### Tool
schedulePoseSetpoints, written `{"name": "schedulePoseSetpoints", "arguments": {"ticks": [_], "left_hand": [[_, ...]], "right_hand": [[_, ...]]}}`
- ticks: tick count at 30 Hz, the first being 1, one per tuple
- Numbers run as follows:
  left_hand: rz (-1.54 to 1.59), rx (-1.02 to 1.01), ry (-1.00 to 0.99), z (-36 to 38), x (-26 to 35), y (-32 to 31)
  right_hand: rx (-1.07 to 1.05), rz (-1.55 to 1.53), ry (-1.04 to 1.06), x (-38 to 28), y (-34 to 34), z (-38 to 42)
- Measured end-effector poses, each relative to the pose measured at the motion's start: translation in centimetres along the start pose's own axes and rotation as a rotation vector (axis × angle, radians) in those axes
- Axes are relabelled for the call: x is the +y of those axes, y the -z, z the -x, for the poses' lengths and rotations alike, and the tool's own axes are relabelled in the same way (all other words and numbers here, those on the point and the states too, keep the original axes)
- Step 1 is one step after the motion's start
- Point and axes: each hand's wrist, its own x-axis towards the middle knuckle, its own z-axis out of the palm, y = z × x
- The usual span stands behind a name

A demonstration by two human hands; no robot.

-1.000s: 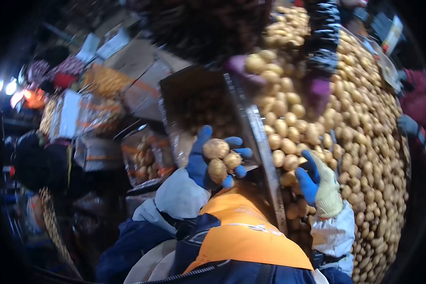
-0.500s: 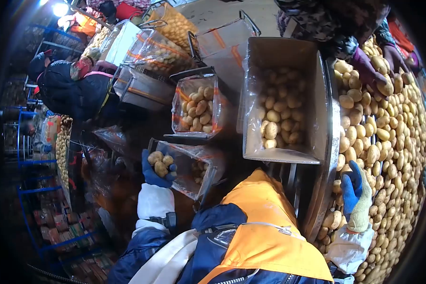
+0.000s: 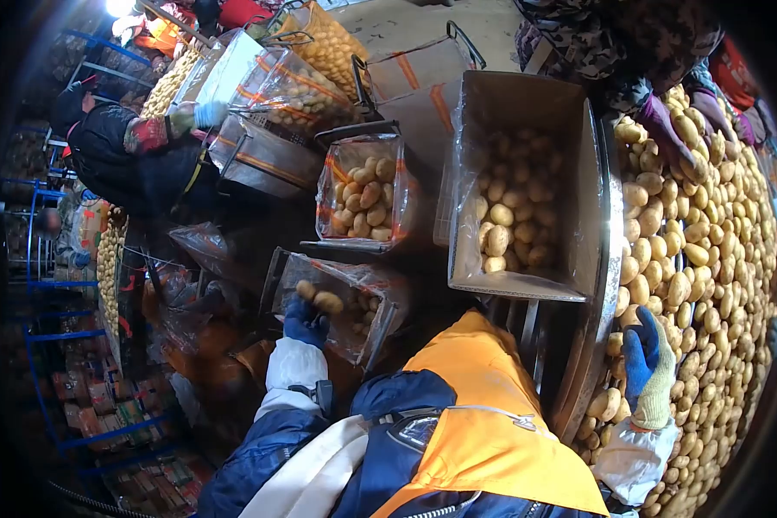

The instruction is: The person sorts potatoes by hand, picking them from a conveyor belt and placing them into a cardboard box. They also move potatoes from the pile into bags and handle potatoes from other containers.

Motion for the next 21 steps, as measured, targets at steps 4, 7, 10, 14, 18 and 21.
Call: {"name": "schedulePoseSetpoints", "arguments": {"ticks": [4, 7, 10, 14, 18, 21], "left_hand": [[-0.244, 0.218, 0.017, -1.2, -0.1, -0.4], [-0.351, 0.137, 0.011, 1.5, 1.3, -3.0], [-0.474, -0.109, -0.26, 7.2, 0.5, -10.8], [-0.833, -0.495, -0.398, 14.2, -2.4, -21.7], [-1.236, -0.873, -0.325, 20.5, -8.7, -30.3], [-1.226, -1.508, -0.82, 21.2, -15.6, -33.1]], "right_hand": [[-0.011, 0.015, 0.042, 0.1, 0.0, 0.2], [0.051, -0.025, 0.026, 1.1, 0.5, 0.1], [0.232, 0.032, 0.106, 4.6, 1.5, 0.4], [0.388, 0.307, 0.14, 2.7, 2.1, 3.7], [0.368, 0.726, 0.115, 1.2, 4.3, 8.2], [0.271, 0.834, 0.035, 1.3, 4.9, 12.8]]}}
